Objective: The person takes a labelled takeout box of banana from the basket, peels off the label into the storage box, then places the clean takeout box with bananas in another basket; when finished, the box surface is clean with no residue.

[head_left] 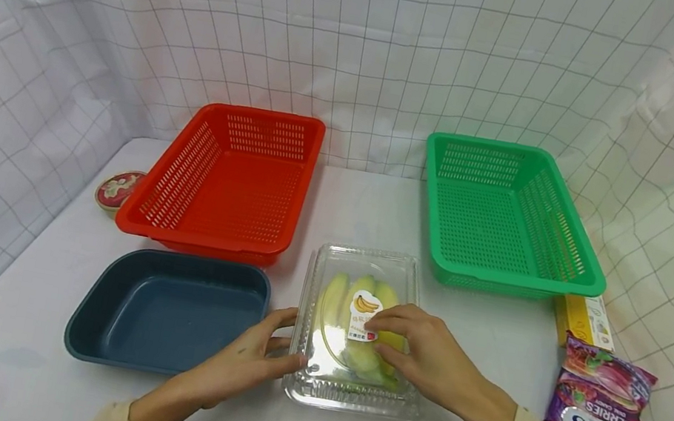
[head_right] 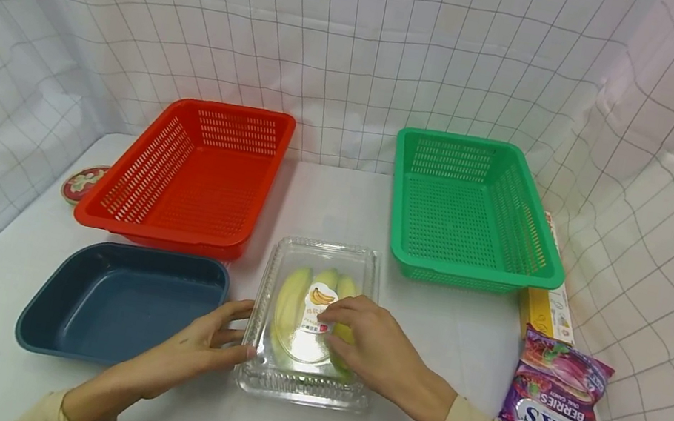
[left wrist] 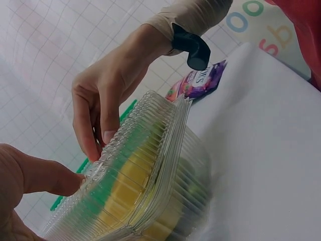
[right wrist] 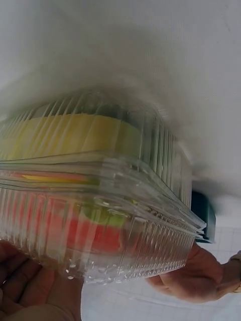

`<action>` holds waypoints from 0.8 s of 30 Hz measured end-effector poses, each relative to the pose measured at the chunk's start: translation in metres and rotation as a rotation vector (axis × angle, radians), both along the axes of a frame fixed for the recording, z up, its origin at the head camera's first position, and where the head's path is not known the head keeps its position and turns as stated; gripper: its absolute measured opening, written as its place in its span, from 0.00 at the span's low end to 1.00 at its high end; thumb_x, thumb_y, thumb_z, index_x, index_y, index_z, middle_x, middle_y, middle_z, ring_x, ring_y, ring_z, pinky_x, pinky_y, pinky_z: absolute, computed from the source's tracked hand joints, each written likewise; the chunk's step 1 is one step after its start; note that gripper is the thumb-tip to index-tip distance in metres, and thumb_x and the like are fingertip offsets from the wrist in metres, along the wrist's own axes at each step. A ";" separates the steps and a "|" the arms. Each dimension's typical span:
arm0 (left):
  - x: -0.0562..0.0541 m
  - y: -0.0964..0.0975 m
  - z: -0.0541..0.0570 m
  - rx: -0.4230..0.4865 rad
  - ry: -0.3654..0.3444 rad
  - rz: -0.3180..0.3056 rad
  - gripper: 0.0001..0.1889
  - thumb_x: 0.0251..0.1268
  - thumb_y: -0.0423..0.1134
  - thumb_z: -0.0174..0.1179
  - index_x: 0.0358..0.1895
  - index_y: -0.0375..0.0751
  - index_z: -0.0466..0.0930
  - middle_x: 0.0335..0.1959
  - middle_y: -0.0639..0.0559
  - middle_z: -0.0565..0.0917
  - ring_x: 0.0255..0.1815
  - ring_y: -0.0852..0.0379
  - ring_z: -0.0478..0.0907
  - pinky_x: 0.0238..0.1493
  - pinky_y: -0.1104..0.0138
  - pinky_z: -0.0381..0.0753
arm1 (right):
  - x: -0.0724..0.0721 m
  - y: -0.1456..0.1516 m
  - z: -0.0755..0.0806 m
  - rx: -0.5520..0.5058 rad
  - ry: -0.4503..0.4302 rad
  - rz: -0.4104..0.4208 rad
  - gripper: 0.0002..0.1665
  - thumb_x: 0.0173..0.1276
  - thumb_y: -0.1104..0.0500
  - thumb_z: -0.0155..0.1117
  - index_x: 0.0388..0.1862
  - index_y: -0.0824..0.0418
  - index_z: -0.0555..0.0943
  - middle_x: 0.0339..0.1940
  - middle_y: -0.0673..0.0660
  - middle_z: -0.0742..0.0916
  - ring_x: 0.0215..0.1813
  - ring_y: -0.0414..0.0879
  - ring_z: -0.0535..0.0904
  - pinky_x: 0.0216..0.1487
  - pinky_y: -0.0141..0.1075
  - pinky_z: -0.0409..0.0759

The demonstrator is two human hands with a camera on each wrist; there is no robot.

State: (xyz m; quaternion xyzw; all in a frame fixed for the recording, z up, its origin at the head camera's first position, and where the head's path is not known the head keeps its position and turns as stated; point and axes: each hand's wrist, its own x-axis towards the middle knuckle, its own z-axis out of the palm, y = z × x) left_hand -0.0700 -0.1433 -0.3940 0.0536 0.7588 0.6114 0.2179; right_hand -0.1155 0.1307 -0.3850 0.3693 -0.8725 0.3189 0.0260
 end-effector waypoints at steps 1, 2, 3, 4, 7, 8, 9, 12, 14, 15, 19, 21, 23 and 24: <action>0.000 0.000 0.000 0.001 0.001 -0.001 0.40 0.64 0.40 0.65 0.74 0.35 0.53 0.73 0.36 0.59 0.68 0.33 0.66 0.60 0.43 0.73 | 0.000 -0.001 0.000 0.002 0.002 -0.006 0.14 0.61 0.65 0.72 0.47 0.59 0.87 0.47 0.48 0.87 0.53 0.46 0.81 0.55 0.43 0.80; 0.000 0.000 0.000 0.003 0.002 -0.003 0.40 0.64 0.40 0.65 0.74 0.35 0.53 0.73 0.36 0.59 0.68 0.34 0.66 0.60 0.43 0.73 | 0.000 -0.001 0.000 0.004 0.006 -0.010 0.13 0.61 0.65 0.72 0.46 0.59 0.88 0.47 0.49 0.87 0.53 0.46 0.82 0.55 0.43 0.80; 0.000 0.000 -0.001 0.005 0.002 -0.004 0.40 0.64 0.40 0.65 0.74 0.35 0.53 0.73 0.36 0.59 0.68 0.34 0.66 0.60 0.43 0.73 | 0.001 -0.002 0.000 0.006 0.009 -0.013 0.12 0.61 0.66 0.72 0.45 0.60 0.88 0.46 0.49 0.87 0.53 0.46 0.82 0.55 0.43 0.80; 0.000 -0.001 -0.001 0.005 0.004 -0.005 0.40 0.64 0.40 0.65 0.74 0.36 0.53 0.73 0.36 0.59 0.68 0.34 0.66 0.60 0.43 0.73 | 0.001 -0.002 0.000 0.005 0.018 -0.015 0.12 0.60 0.66 0.72 0.44 0.60 0.88 0.46 0.50 0.88 0.52 0.46 0.82 0.55 0.42 0.81; 0.000 -0.001 -0.002 0.008 0.004 -0.007 0.40 0.64 0.40 0.65 0.74 0.36 0.53 0.73 0.36 0.59 0.68 0.34 0.67 0.61 0.43 0.73 | 0.001 -0.002 -0.002 -0.002 0.056 -0.014 0.10 0.59 0.66 0.73 0.41 0.61 0.89 0.45 0.51 0.88 0.51 0.45 0.83 0.53 0.40 0.81; 0.000 -0.001 -0.002 0.009 0.003 -0.008 0.40 0.64 0.40 0.65 0.74 0.36 0.53 0.73 0.36 0.59 0.68 0.34 0.67 0.61 0.43 0.73 | 0.002 -0.002 -0.003 -0.005 0.071 -0.012 0.10 0.59 0.66 0.73 0.41 0.61 0.89 0.45 0.51 0.88 0.50 0.45 0.83 0.53 0.39 0.82; 0.000 -0.001 -0.002 0.008 0.002 -0.006 0.40 0.64 0.41 0.65 0.74 0.36 0.53 0.73 0.36 0.59 0.68 0.34 0.67 0.61 0.44 0.73 | 0.001 -0.002 -0.004 -0.010 0.086 -0.011 0.10 0.59 0.66 0.74 0.40 0.61 0.89 0.44 0.51 0.89 0.50 0.45 0.83 0.52 0.38 0.82; 0.000 -0.001 -0.002 0.009 -0.002 -0.005 0.41 0.64 0.41 0.65 0.74 0.35 0.52 0.73 0.36 0.59 0.68 0.35 0.67 0.61 0.44 0.73 | 0.002 -0.002 -0.007 -0.032 0.118 -0.011 0.10 0.58 0.67 0.74 0.39 0.60 0.89 0.44 0.52 0.88 0.49 0.45 0.84 0.52 0.37 0.82; 0.000 -0.001 -0.002 0.011 -0.005 -0.004 0.41 0.64 0.41 0.65 0.75 0.35 0.51 0.73 0.36 0.59 0.68 0.35 0.67 0.61 0.44 0.73 | 0.002 -0.002 -0.008 -0.055 0.122 -0.017 0.10 0.57 0.68 0.74 0.39 0.60 0.89 0.44 0.51 0.88 0.49 0.45 0.84 0.51 0.37 0.82; 0.000 -0.001 -0.002 0.013 -0.005 -0.004 0.41 0.64 0.40 0.65 0.75 0.35 0.51 0.74 0.36 0.58 0.68 0.35 0.67 0.61 0.45 0.73 | 0.001 -0.002 -0.008 -0.069 0.123 -0.020 0.10 0.58 0.68 0.74 0.39 0.60 0.89 0.44 0.51 0.88 0.49 0.45 0.84 0.51 0.37 0.82; 0.001 -0.002 -0.001 0.017 -0.005 -0.008 0.41 0.65 0.40 0.64 0.75 0.35 0.51 0.74 0.36 0.58 0.68 0.36 0.66 0.62 0.45 0.72 | 0.002 -0.002 -0.011 -0.131 0.122 -0.038 0.11 0.57 0.69 0.73 0.39 0.60 0.89 0.43 0.51 0.89 0.49 0.45 0.84 0.51 0.36 0.82; 0.001 -0.002 -0.001 0.019 -0.007 -0.008 0.41 0.65 0.40 0.64 0.75 0.35 0.51 0.74 0.36 0.58 0.68 0.36 0.66 0.62 0.45 0.72 | 0.002 -0.003 -0.014 -0.168 0.133 -0.050 0.11 0.57 0.69 0.73 0.39 0.60 0.89 0.43 0.50 0.89 0.50 0.45 0.84 0.51 0.35 0.82; 0.000 -0.002 -0.002 0.022 -0.009 -0.009 0.41 0.65 0.40 0.64 0.75 0.35 0.51 0.74 0.36 0.58 0.68 0.36 0.66 0.61 0.45 0.72 | 0.002 -0.003 -0.018 -0.213 0.127 -0.069 0.11 0.57 0.69 0.73 0.40 0.61 0.89 0.43 0.50 0.89 0.50 0.45 0.84 0.52 0.33 0.81; 0.000 -0.002 -0.002 0.024 -0.010 -0.009 0.41 0.65 0.40 0.64 0.75 0.35 0.51 0.74 0.37 0.58 0.69 0.35 0.66 0.61 0.45 0.73 | 0.002 -0.003 -0.020 -0.238 0.120 -0.083 0.11 0.57 0.69 0.73 0.40 0.61 0.89 0.43 0.49 0.89 0.50 0.44 0.84 0.52 0.32 0.80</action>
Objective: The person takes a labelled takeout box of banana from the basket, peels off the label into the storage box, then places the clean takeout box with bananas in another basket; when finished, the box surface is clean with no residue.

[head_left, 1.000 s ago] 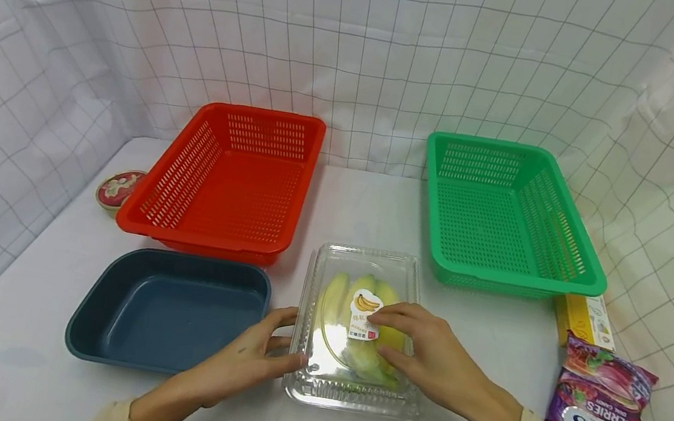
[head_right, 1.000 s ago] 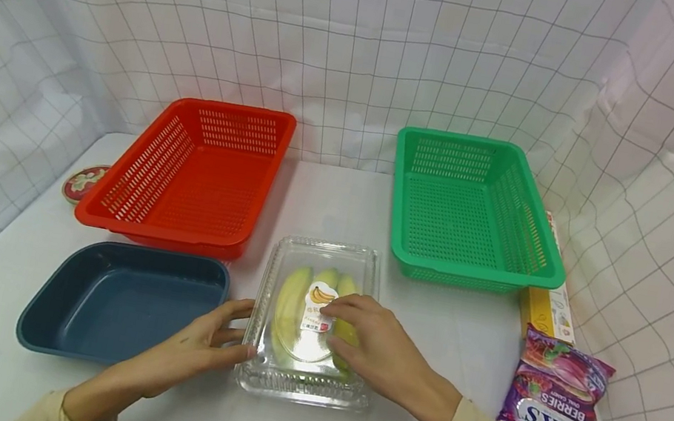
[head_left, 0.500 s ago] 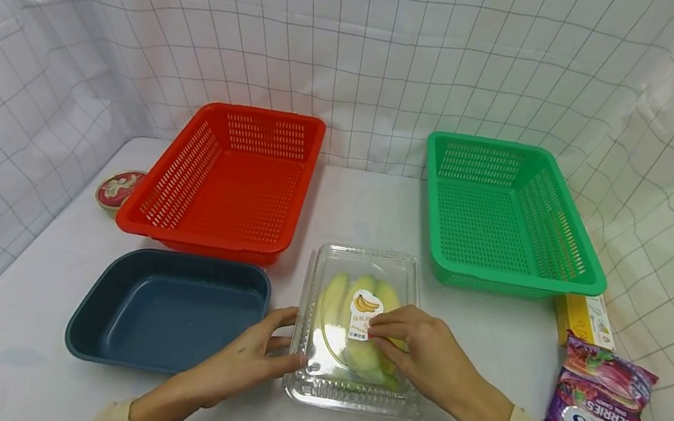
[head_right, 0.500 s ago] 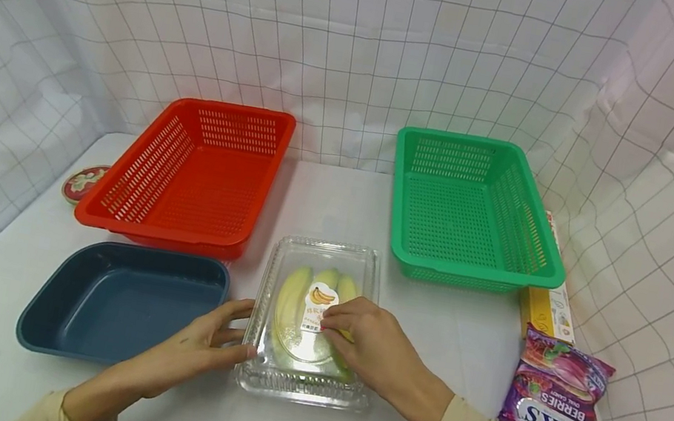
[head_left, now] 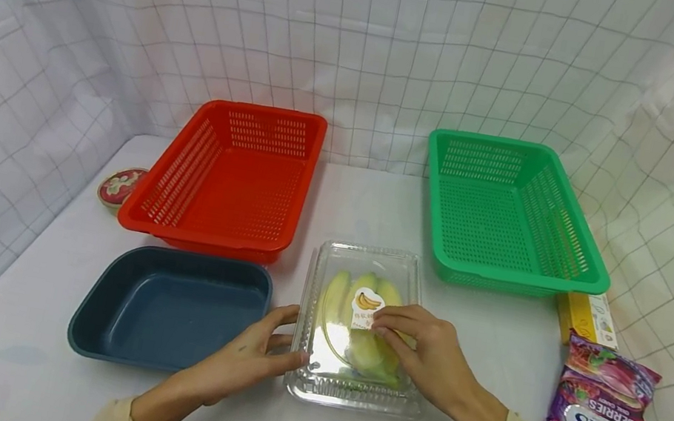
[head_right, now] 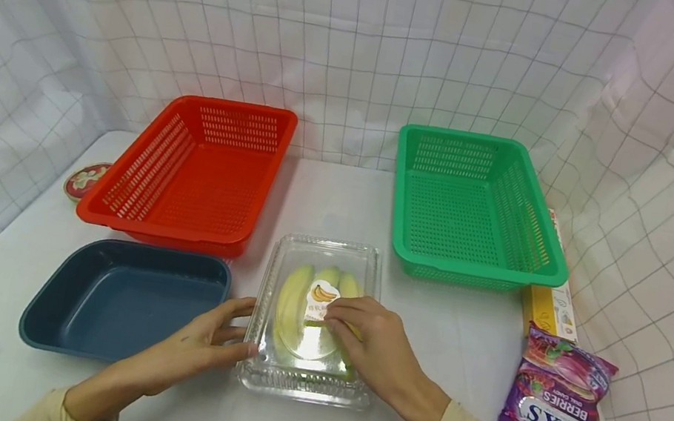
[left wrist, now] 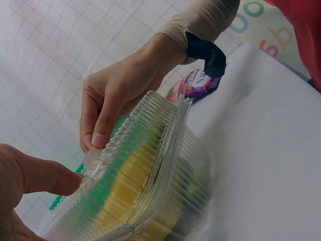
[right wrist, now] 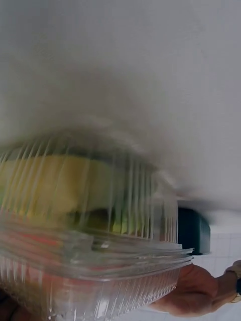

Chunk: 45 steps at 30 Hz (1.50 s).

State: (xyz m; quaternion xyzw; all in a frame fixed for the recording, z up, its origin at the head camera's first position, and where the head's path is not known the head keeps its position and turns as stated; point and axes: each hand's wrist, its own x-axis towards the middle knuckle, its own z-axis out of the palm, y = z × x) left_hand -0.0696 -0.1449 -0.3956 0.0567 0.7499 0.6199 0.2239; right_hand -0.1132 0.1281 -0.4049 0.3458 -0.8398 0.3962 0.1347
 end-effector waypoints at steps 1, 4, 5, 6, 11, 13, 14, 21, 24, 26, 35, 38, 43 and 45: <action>0.000 0.000 0.000 0.001 -0.001 0.001 0.41 0.65 0.40 0.64 0.75 0.35 0.51 0.74 0.37 0.58 0.69 0.35 0.66 0.61 0.45 0.73 | 0.000 0.000 -0.001 -0.027 -0.012 -0.011 0.12 0.57 0.70 0.73 0.40 0.61 0.89 0.44 0.49 0.89 0.50 0.44 0.84 0.53 0.31 0.80; -0.001 0.000 0.000 0.006 -0.004 0.000 0.41 0.65 0.40 0.64 0.75 0.35 0.51 0.74 0.37 0.57 0.69 0.35 0.66 0.61 0.45 0.73 | 0.000 0.001 -0.003 -0.117 -0.094 -0.037 0.11 0.60 0.68 0.72 0.41 0.59 0.89 0.45 0.48 0.88 0.51 0.44 0.84 0.55 0.30 0.79; 0.000 0.000 0.000 0.007 -0.005 -0.001 0.41 0.65 0.40 0.64 0.75 0.35 0.51 0.74 0.37 0.57 0.69 0.35 0.66 0.61 0.45 0.73 | 0.000 0.002 -0.002 -0.147 -0.139 -0.043 0.10 0.62 0.67 0.71 0.42 0.58 0.89 0.45 0.47 0.88 0.51 0.44 0.84 0.55 0.31 0.79; 0.000 0.000 0.000 0.009 -0.005 -0.002 0.41 0.65 0.40 0.64 0.75 0.36 0.51 0.74 0.37 0.57 0.69 0.35 0.66 0.61 0.45 0.73 | -0.001 0.003 -0.001 -0.180 -0.192 -0.050 0.09 0.63 0.65 0.70 0.42 0.57 0.89 0.46 0.47 0.88 0.51 0.44 0.84 0.55 0.31 0.79; 0.000 0.000 0.000 0.020 -0.007 -0.008 0.40 0.66 0.39 0.64 0.75 0.36 0.50 0.74 0.37 0.57 0.69 0.36 0.66 0.62 0.46 0.73 | -0.006 0.009 0.004 -0.339 -0.424 -0.092 0.07 0.68 0.61 0.66 0.42 0.56 0.89 0.45 0.49 0.89 0.50 0.42 0.83 0.48 0.30 0.81; 0.000 0.000 0.000 0.023 -0.008 -0.009 0.40 0.66 0.39 0.64 0.75 0.36 0.50 0.74 0.37 0.57 0.69 0.36 0.66 0.62 0.46 0.73 | -0.008 0.010 0.005 -0.373 -0.453 -0.112 0.07 0.68 0.60 0.67 0.42 0.57 0.89 0.44 0.50 0.89 0.49 0.42 0.83 0.47 0.29 0.80; 0.000 0.000 0.000 0.023 -0.008 -0.008 0.40 0.66 0.39 0.64 0.75 0.36 0.50 0.74 0.37 0.57 0.69 0.36 0.66 0.62 0.46 0.73 | -0.008 0.011 0.005 -0.379 -0.458 -0.123 0.07 0.68 0.60 0.67 0.42 0.57 0.89 0.44 0.50 0.89 0.51 0.42 0.83 0.49 0.29 0.80; 0.000 0.000 0.000 0.011 -0.007 -0.002 0.40 0.65 0.40 0.64 0.75 0.37 0.51 0.74 0.37 0.58 0.69 0.37 0.66 0.62 0.44 0.71 | -0.008 0.010 0.005 -0.395 -0.470 -0.124 0.07 0.67 0.60 0.68 0.42 0.57 0.89 0.44 0.50 0.89 0.51 0.42 0.83 0.50 0.30 0.80; -0.001 0.000 0.002 -0.021 0.002 0.000 0.40 0.65 0.40 0.65 0.75 0.36 0.52 0.73 0.37 0.59 0.69 0.37 0.67 0.62 0.44 0.71 | -0.008 0.010 0.005 -0.405 -0.477 -0.111 0.07 0.67 0.60 0.68 0.42 0.58 0.89 0.44 0.51 0.89 0.51 0.43 0.84 0.49 0.31 0.81; -0.002 -0.002 0.006 -0.074 0.020 -0.006 0.40 0.65 0.42 0.65 0.74 0.34 0.54 0.73 0.38 0.61 0.68 0.37 0.68 0.61 0.45 0.73 | -0.008 0.010 0.005 -0.407 -0.480 -0.107 0.07 0.67 0.61 0.68 0.42 0.58 0.89 0.44 0.52 0.89 0.51 0.43 0.84 0.50 0.31 0.81; -0.016 -0.049 0.058 -0.337 0.168 -0.155 0.28 0.70 0.50 0.59 0.68 0.40 0.70 0.67 0.44 0.73 0.63 0.43 0.73 0.57 0.48 0.78 | -0.008 0.011 0.006 -0.402 -0.492 -0.114 0.07 0.67 0.59 0.68 0.41 0.57 0.89 0.45 0.51 0.89 0.52 0.43 0.83 0.51 0.31 0.80; -0.023 -0.078 0.071 -0.335 0.224 -0.127 0.26 0.72 0.48 0.57 0.68 0.40 0.70 0.66 0.44 0.74 0.63 0.43 0.74 0.57 0.50 0.78 | -0.007 0.011 0.006 -0.398 -0.496 -0.117 0.07 0.67 0.59 0.68 0.42 0.57 0.89 0.45 0.51 0.89 0.52 0.43 0.83 0.51 0.31 0.81; -0.035 -0.127 0.079 -0.290 0.307 -0.020 0.24 0.76 0.41 0.53 0.68 0.34 0.68 0.64 0.37 0.74 0.58 0.56 0.78 0.52 0.64 0.81 | -0.007 0.012 0.007 -0.388 -0.503 -0.123 0.07 0.67 0.59 0.68 0.42 0.57 0.89 0.45 0.51 0.89 0.52 0.43 0.83 0.51 0.31 0.80; -0.038 -0.145 0.079 -0.299 0.335 0.024 0.23 0.76 0.39 0.51 0.69 0.31 0.67 0.64 0.34 0.73 0.56 0.65 0.78 0.49 0.69 0.82 | -0.007 0.011 0.007 -0.385 -0.506 -0.121 0.08 0.67 0.59 0.68 0.42 0.57 0.89 0.45 0.51 0.89 0.52 0.42 0.83 0.51 0.31 0.80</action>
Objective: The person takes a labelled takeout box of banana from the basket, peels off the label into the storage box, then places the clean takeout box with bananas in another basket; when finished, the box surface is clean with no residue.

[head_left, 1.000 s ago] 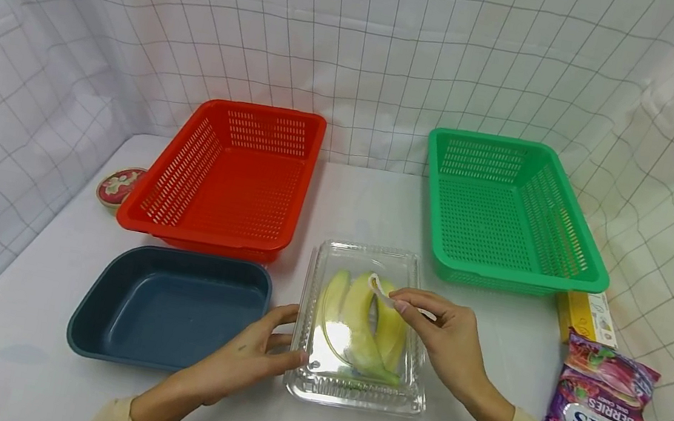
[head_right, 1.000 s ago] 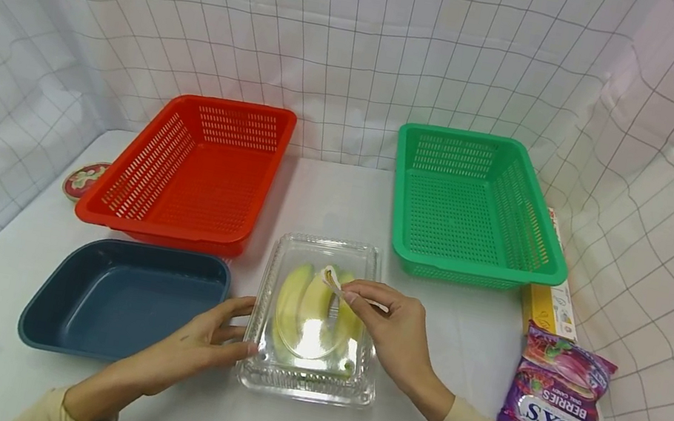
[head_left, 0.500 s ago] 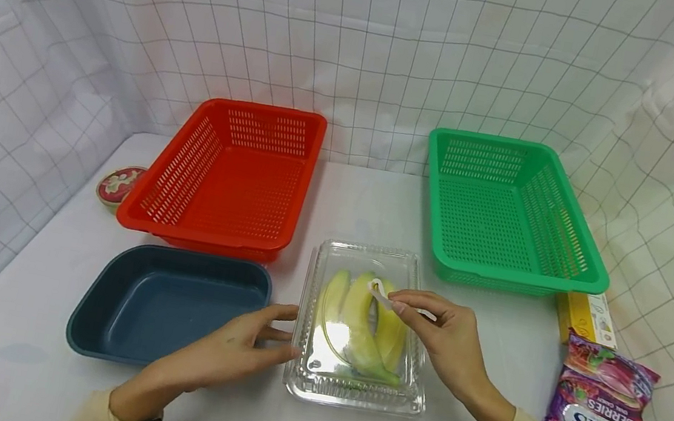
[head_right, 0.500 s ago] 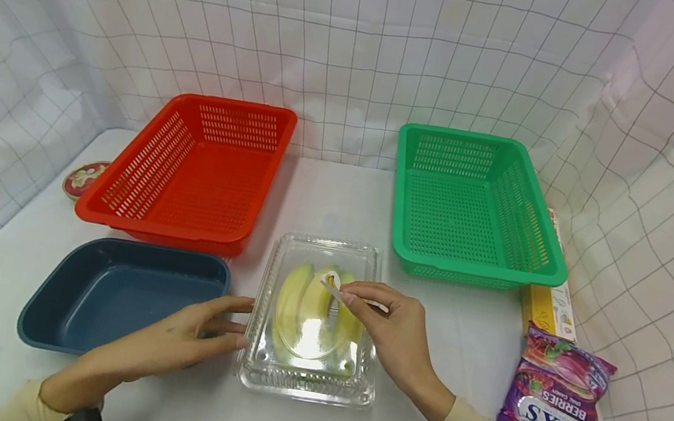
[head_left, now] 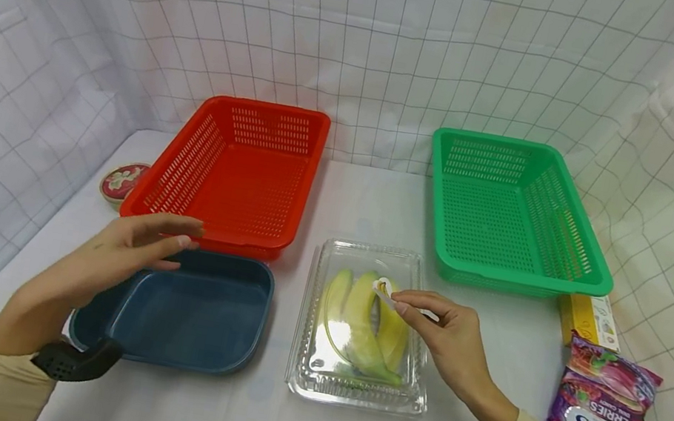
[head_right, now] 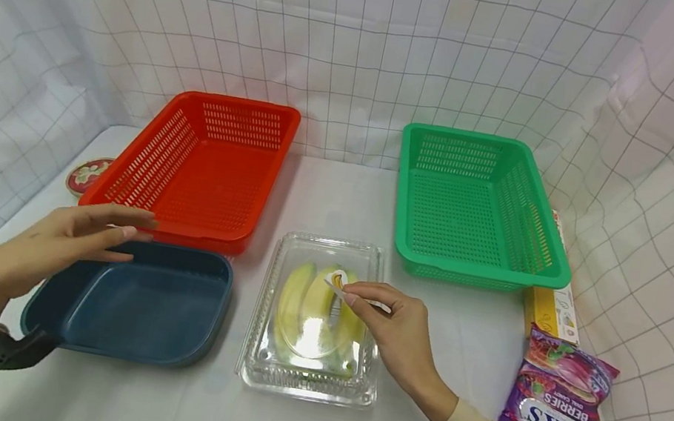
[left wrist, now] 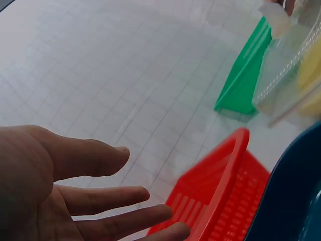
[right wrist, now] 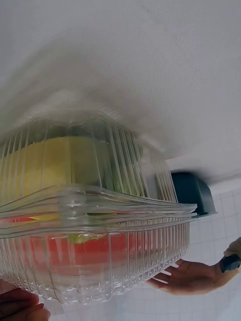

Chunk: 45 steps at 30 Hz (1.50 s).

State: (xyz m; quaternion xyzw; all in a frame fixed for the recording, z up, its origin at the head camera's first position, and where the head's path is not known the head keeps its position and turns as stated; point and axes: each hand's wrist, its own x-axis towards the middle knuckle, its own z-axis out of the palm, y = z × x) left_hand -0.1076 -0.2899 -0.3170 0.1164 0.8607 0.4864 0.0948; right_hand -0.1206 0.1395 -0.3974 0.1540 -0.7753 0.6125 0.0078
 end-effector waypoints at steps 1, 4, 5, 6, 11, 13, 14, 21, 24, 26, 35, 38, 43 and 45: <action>-0.001 -0.009 0.000 -0.015 0.014 0.020 0.23 0.77 0.39 0.51 0.69 0.31 0.67 0.64 0.34 0.73 0.54 0.69 0.77 0.48 0.71 0.81 | 0.000 0.000 0.000 0.000 -0.001 0.003 0.08 0.67 0.59 0.68 0.42 0.57 0.89 0.45 0.51 0.89 0.52 0.43 0.83 0.52 0.31 0.80; -0.005 -0.034 -0.003 -0.049 0.054 0.072 0.23 0.77 0.38 0.50 0.68 0.31 0.67 0.63 0.41 0.74 0.51 0.73 0.77 0.46 0.75 0.81 | 0.000 0.000 0.000 0.000 -0.002 0.008 0.08 0.67 0.59 0.68 0.42 0.57 0.89 0.45 0.51 0.89 0.52 0.43 0.83 0.52 0.31 0.80; -0.006 -0.043 -0.004 -0.057 0.065 0.087 0.22 0.77 0.38 0.50 0.68 0.32 0.68 0.62 0.47 0.75 0.50 0.73 0.78 0.45 0.75 0.80 | -0.001 0.001 0.000 0.001 -0.002 0.010 0.08 0.67 0.59 0.68 0.43 0.57 0.89 0.46 0.51 0.89 0.53 0.43 0.83 0.52 0.31 0.80; -0.007 -0.052 -0.005 -0.056 0.069 0.099 0.21 0.77 0.37 0.50 0.67 0.33 0.68 0.60 0.52 0.76 0.49 0.74 0.78 0.45 0.76 0.80 | -0.001 0.001 0.000 0.002 -0.004 0.011 0.08 0.67 0.59 0.68 0.43 0.57 0.89 0.45 0.51 0.89 0.53 0.43 0.83 0.52 0.32 0.80; -0.010 -0.097 -0.013 -0.004 0.065 0.164 0.15 0.76 0.33 0.50 0.60 0.52 0.74 0.52 0.72 0.79 0.47 0.75 0.79 0.40 0.76 0.81 | -0.002 0.001 0.000 0.015 -0.005 0.012 0.08 0.67 0.58 0.68 0.43 0.56 0.89 0.45 0.49 0.89 0.53 0.43 0.83 0.53 0.32 0.80; -0.010 -0.114 -0.021 0.002 0.032 0.185 0.15 0.76 0.33 0.50 0.57 0.57 0.73 0.50 0.74 0.79 0.46 0.75 0.79 0.39 0.76 0.82 | -0.002 0.001 0.000 0.022 -0.003 0.011 0.08 0.67 0.58 0.68 0.43 0.55 0.89 0.45 0.49 0.89 0.53 0.43 0.83 0.53 0.32 0.80; -0.011 -0.121 -0.026 -0.008 0.009 0.190 0.14 0.76 0.34 0.50 0.58 0.55 0.73 0.49 0.76 0.79 0.46 0.76 0.79 0.39 0.75 0.83 | -0.002 0.001 0.000 0.024 -0.001 0.010 0.08 0.67 0.58 0.68 0.43 0.55 0.89 0.45 0.49 0.89 0.53 0.43 0.83 0.53 0.31 0.80; -0.010 -0.147 -0.065 -0.045 -0.232 0.092 0.28 0.78 0.39 0.49 0.71 0.24 0.57 0.52 0.77 0.75 0.50 0.75 0.76 0.45 0.61 0.85 | -0.002 0.001 0.000 0.038 0.007 0.016 0.08 0.67 0.58 0.68 0.44 0.54 0.89 0.45 0.49 0.89 0.53 0.42 0.83 0.52 0.31 0.80; -0.011 -0.147 -0.071 -0.008 -0.264 0.042 0.27 0.78 0.39 0.49 0.72 0.28 0.57 0.55 0.76 0.75 0.52 0.72 0.76 0.47 0.56 0.84 | -0.002 0.001 0.000 0.038 0.002 0.015 0.08 0.67 0.58 0.68 0.44 0.54 0.89 0.45 0.49 0.89 0.53 0.42 0.83 0.52 0.31 0.80; -0.012 -0.146 -0.071 0.009 -0.270 0.017 0.27 0.78 0.38 0.49 0.73 0.30 0.58 0.56 0.75 0.75 0.52 0.70 0.77 0.47 0.54 0.84 | -0.003 0.002 0.000 0.041 -0.001 0.009 0.08 0.67 0.57 0.68 0.44 0.54 0.89 0.45 0.48 0.89 0.53 0.42 0.83 0.52 0.31 0.80; -0.011 -0.142 -0.069 0.001 -0.286 0.022 0.27 0.74 0.36 0.55 0.71 0.30 0.63 0.55 0.71 0.78 0.51 0.62 0.81 0.46 0.60 0.84 | -0.003 0.002 0.000 0.051 0.003 0.006 0.08 0.67 0.58 0.68 0.44 0.54 0.89 0.45 0.48 0.89 0.54 0.42 0.82 0.52 0.31 0.79; -0.011 -0.140 -0.069 0.002 -0.283 0.023 0.27 0.73 0.36 0.55 0.71 0.29 0.63 0.55 0.69 0.78 0.51 0.61 0.82 0.46 0.60 0.84 | -0.003 0.002 0.000 0.047 0.001 0.009 0.09 0.67 0.58 0.68 0.44 0.54 0.89 0.45 0.48 0.89 0.54 0.42 0.82 0.52 0.31 0.80; -0.012 -0.132 -0.069 -0.029 -0.274 0.036 0.29 0.71 0.38 0.58 0.70 0.28 0.62 0.63 0.47 0.76 0.50 0.58 0.82 0.47 0.53 0.84 | -0.003 0.002 0.000 0.042 0.005 0.011 0.09 0.67 0.58 0.68 0.44 0.54 0.89 0.45 0.48 0.89 0.54 0.42 0.82 0.52 0.31 0.80; -0.012 -0.128 -0.069 -0.037 -0.272 0.035 0.30 0.70 0.38 0.59 0.71 0.29 0.62 0.66 0.34 0.72 0.51 0.55 0.82 0.47 0.50 0.84 | -0.003 0.002 0.000 0.041 0.007 0.012 0.09 0.67 0.58 0.68 0.45 0.54 0.89 0.46 0.49 0.89 0.54 0.42 0.82 0.52 0.31 0.79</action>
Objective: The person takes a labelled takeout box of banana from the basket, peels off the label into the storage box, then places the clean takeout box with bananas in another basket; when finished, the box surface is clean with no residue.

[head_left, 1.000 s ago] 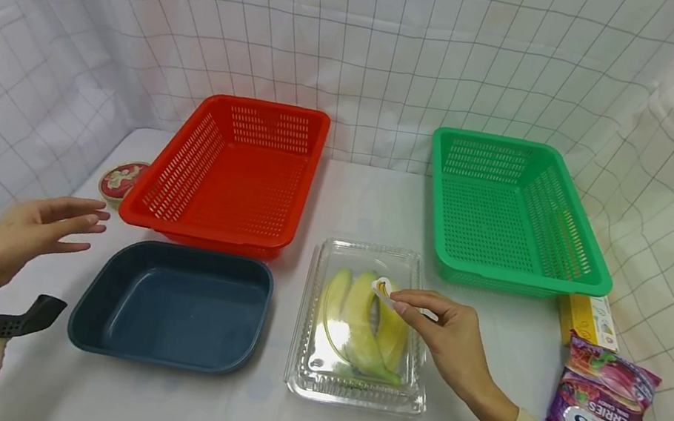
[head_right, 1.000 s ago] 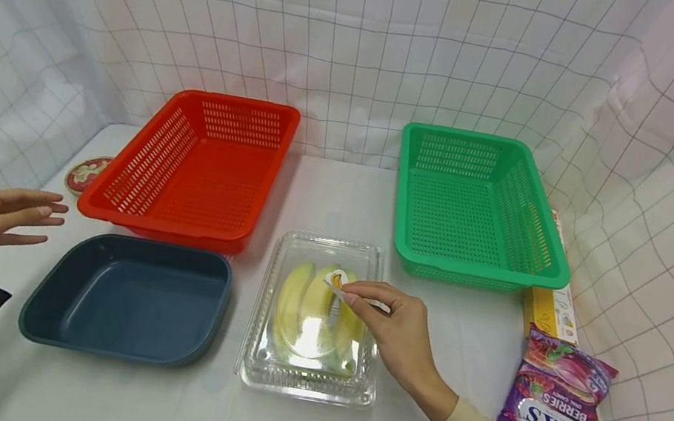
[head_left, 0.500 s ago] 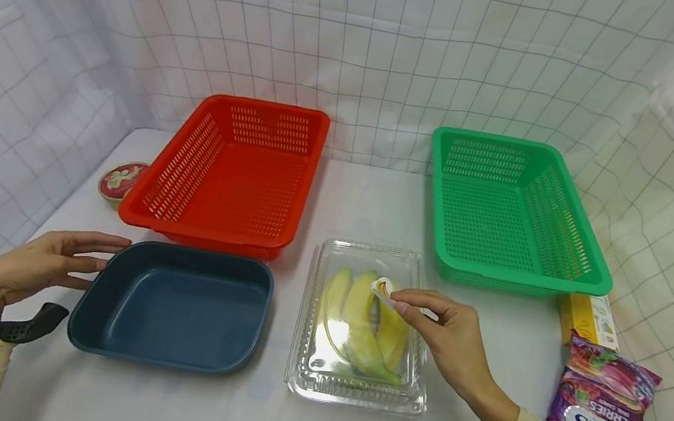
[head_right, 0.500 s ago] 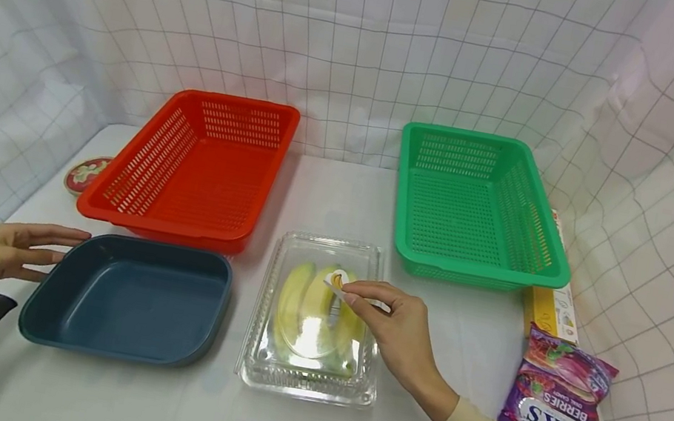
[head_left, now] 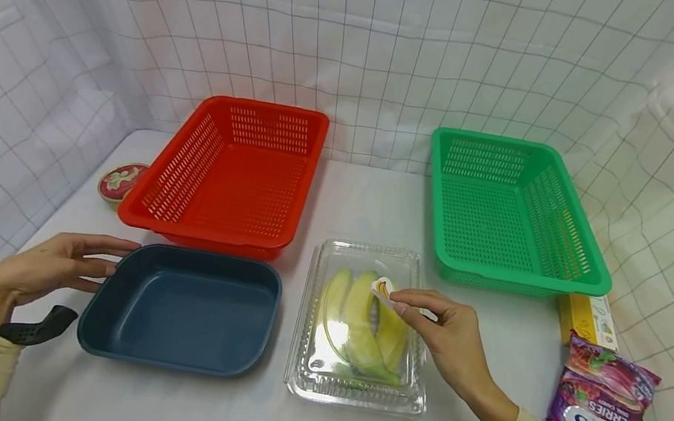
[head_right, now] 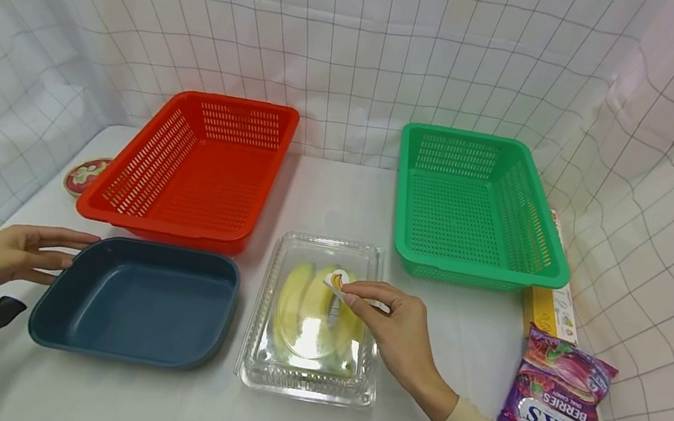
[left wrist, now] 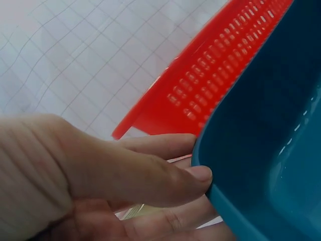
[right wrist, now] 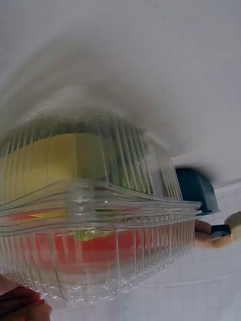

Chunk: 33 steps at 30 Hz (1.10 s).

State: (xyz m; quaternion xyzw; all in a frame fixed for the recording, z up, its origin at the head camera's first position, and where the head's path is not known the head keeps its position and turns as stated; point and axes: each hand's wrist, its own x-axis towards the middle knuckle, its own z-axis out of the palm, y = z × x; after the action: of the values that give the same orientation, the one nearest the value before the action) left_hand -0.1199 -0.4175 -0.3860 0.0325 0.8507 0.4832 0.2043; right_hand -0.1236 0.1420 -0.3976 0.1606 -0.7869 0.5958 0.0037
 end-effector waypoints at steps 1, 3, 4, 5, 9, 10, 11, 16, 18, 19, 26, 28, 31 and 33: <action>0.000 0.002 0.000 -0.001 -0.002 -0.004 0.31 0.70 0.39 0.59 0.71 0.29 0.62 0.67 0.30 0.69 0.51 0.54 0.82 0.47 0.49 0.83 | 0.000 0.000 0.000 0.000 0.001 0.000 0.09 0.67 0.58 0.68 0.45 0.54 0.89 0.46 0.49 0.89 0.54 0.42 0.82 0.52 0.31 0.79; -0.001 0.005 0.000 0.009 -0.011 -0.012 0.31 0.69 0.38 0.60 0.71 0.30 0.62 0.68 0.26 0.66 0.52 0.52 0.82 0.48 0.48 0.83 | 0.000 0.000 0.000 0.000 0.001 0.000 0.09 0.67 0.58 0.68 0.45 0.54 0.89 0.46 0.49 0.89 0.54 0.42 0.82 0.53 0.31 0.79; -0.001 0.007 -0.001 0.013 -0.015 -0.018 0.31 0.70 0.38 0.59 0.71 0.31 0.62 0.68 0.25 0.66 0.52 0.51 0.82 0.48 0.47 0.83 | 0.000 0.000 -0.001 0.002 0.001 -0.002 0.09 0.67 0.58 0.68 0.45 0.54 0.89 0.46 0.48 0.89 0.54 0.42 0.82 0.53 0.31 0.79; -0.002 0.009 -0.001 0.019 -0.018 -0.027 0.31 0.70 0.38 0.59 0.71 0.31 0.61 0.68 0.25 0.66 0.52 0.51 0.81 0.48 0.47 0.83 | 0.000 0.000 0.000 0.002 0.000 -0.003 0.09 0.67 0.58 0.68 0.45 0.54 0.89 0.46 0.48 0.89 0.54 0.42 0.82 0.52 0.31 0.79; -0.003 0.014 -0.002 0.038 -0.022 -0.053 0.30 0.71 0.37 0.58 0.71 0.31 0.61 0.67 0.26 0.67 0.52 0.53 0.82 0.47 0.48 0.83 | 0.001 -0.001 0.000 0.003 -0.006 -0.004 0.09 0.67 0.58 0.68 0.44 0.53 0.89 0.46 0.48 0.89 0.54 0.42 0.82 0.52 0.31 0.80; -0.004 0.015 -0.002 0.039 -0.019 -0.057 0.30 0.71 0.37 0.57 0.71 0.31 0.61 0.67 0.26 0.67 0.51 0.53 0.82 0.47 0.49 0.83 | 0.001 -0.001 0.000 0.002 -0.008 -0.004 0.09 0.67 0.58 0.68 0.44 0.53 0.89 0.46 0.48 0.89 0.54 0.42 0.82 0.52 0.31 0.80; -0.004 0.015 -0.002 0.038 -0.019 -0.058 0.30 0.71 0.37 0.58 0.72 0.31 0.61 0.67 0.26 0.67 0.51 0.53 0.82 0.47 0.49 0.83 | 0.001 -0.001 0.000 0.001 -0.009 -0.003 0.09 0.67 0.58 0.68 0.44 0.54 0.89 0.46 0.48 0.89 0.54 0.42 0.82 0.52 0.31 0.80; -0.006 0.017 -0.001 0.026 -0.020 -0.056 0.31 0.70 0.38 0.59 0.72 0.33 0.60 0.67 0.26 0.67 0.52 0.49 0.82 0.47 0.47 0.83 | 0.000 -0.002 0.002 0.013 -0.013 -0.003 0.09 0.67 0.58 0.68 0.44 0.53 0.89 0.46 0.48 0.89 0.54 0.42 0.82 0.52 0.32 0.80; -0.006 0.017 -0.001 0.026 -0.016 -0.066 0.31 0.71 0.38 0.58 0.72 0.32 0.60 0.67 0.25 0.66 0.53 0.46 0.81 0.47 0.46 0.83 | -0.001 -0.003 0.004 0.020 -0.017 0.000 0.08 0.67 0.57 0.68 0.44 0.53 0.89 0.45 0.48 0.89 0.53 0.42 0.82 0.51 0.32 0.80; -0.006 0.017 -0.001 0.025 -0.016 -0.065 0.31 0.71 0.38 0.58 0.72 0.32 0.60 0.67 0.25 0.66 0.53 0.46 0.81 0.47 0.46 0.83 | -0.001 -0.005 0.005 0.021 -0.019 0.004 0.08 0.67 0.57 0.69 0.43 0.53 0.89 0.45 0.48 0.89 0.53 0.42 0.82 0.51 0.32 0.80; -0.006 0.019 -0.002 0.028 -0.018 -0.070 0.30 0.71 0.38 0.58 0.72 0.33 0.60 0.67 0.26 0.66 0.52 0.52 0.82 0.48 0.47 0.83 | -0.005 -0.028 0.022 -0.047 -0.074 0.124 0.09 0.66 0.58 0.69 0.44 0.57 0.89 0.48 0.52 0.88 0.53 0.46 0.83 0.53 0.36 0.81; -0.006 0.019 -0.002 0.029 -0.014 -0.081 0.30 0.71 0.37 0.57 0.72 0.33 0.60 0.67 0.26 0.66 0.52 0.53 0.82 0.48 0.47 0.83 | -0.007 -0.038 0.028 -0.058 -0.099 0.185 0.10 0.66 0.59 0.69 0.44 0.58 0.89 0.47 0.53 0.88 0.52 0.47 0.83 0.53 0.37 0.81; -0.005 0.018 -0.002 0.035 -0.015 -0.083 0.30 0.72 0.37 0.57 0.72 0.33 0.60 0.67 0.27 0.66 0.52 0.54 0.82 0.48 0.47 0.82 | -0.009 -0.055 0.037 -0.022 -0.103 0.281 0.09 0.65 0.60 0.69 0.44 0.59 0.89 0.45 0.52 0.88 0.51 0.45 0.84 0.52 0.36 0.82; -0.004 0.018 -0.001 0.041 -0.010 -0.094 0.29 0.72 0.37 0.56 0.72 0.33 0.60 0.67 0.28 0.67 0.52 0.54 0.82 0.48 0.47 0.82 | -0.010 -0.065 0.043 0.012 -0.078 0.337 0.09 0.65 0.60 0.70 0.43 0.59 0.89 0.44 0.51 0.89 0.49 0.43 0.84 0.51 0.35 0.82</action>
State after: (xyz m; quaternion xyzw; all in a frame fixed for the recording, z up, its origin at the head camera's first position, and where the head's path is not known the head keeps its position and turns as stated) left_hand -0.1237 -0.3994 -0.3871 0.0742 0.8371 0.4906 0.2303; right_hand -0.1337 0.0766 -0.3550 0.2671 -0.7519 0.5890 -0.1277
